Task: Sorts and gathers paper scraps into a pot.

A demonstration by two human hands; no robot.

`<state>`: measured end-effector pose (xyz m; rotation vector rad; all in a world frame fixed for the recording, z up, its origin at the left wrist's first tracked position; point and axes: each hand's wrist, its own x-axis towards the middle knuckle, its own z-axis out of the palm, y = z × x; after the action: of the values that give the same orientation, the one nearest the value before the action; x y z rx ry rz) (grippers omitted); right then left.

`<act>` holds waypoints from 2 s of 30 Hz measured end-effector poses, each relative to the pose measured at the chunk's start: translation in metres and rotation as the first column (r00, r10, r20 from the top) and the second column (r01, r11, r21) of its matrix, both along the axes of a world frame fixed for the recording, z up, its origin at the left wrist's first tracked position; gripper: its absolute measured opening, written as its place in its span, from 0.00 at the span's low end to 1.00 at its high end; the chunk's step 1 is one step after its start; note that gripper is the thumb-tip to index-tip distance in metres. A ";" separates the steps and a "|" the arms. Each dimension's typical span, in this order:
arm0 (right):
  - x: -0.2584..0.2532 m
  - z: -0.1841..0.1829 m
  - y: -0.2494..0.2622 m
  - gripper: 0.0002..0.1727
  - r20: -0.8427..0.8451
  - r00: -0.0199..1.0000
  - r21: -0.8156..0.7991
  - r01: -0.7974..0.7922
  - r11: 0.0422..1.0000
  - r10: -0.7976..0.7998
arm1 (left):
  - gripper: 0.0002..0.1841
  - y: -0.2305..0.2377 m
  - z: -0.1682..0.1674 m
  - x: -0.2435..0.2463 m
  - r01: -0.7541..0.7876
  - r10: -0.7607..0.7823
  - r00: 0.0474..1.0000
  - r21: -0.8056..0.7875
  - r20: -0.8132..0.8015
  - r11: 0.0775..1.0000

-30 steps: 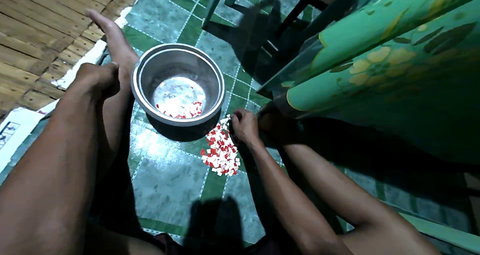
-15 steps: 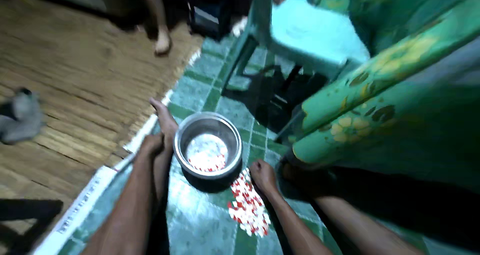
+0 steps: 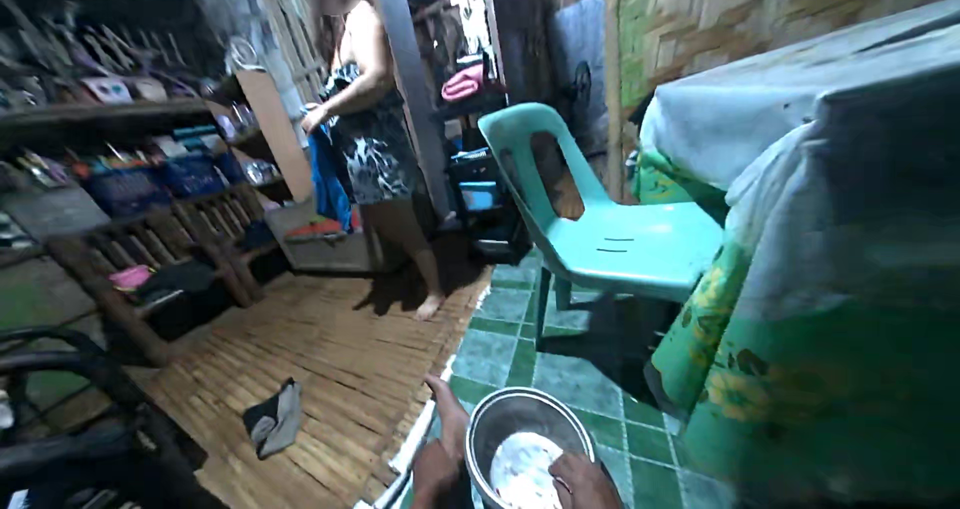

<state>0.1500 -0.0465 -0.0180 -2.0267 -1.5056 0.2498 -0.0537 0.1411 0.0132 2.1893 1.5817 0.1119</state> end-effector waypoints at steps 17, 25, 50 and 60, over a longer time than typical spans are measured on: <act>0.061 -0.132 -0.128 0.36 -0.040 0.994 -0.098 0.097 0.990 -0.101 | 0.56 -0.050 -0.029 -0.020 0.229 -0.178 0.880 0.066 -0.441 0.971; 0.039 -0.105 -0.149 0.41 -0.084 0.996 -0.192 0.012 0.981 -0.029 | 0.29 -0.138 0.046 -0.055 0.554 -0.581 0.606 -0.236 -0.543 0.798; 0.076 -0.129 -0.132 0.39 0.009 0.987 -0.131 0.161 0.978 -0.161 | 0.19 0.006 0.148 0.037 0.652 -0.604 0.655 -0.064 -0.454 0.755; 0.046 -0.122 -0.085 0.39 0.095 0.931 -0.272 -0.317 0.909 0.354 | 0.32 0.040 -0.006 0.025 0.050 0.071 0.956 -0.397 0.284 0.916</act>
<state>0.1963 -0.1315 -0.1403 -1.9969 -2.0046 0.4642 -0.0290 0.1808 0.0070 1.7538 1.3143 0.1000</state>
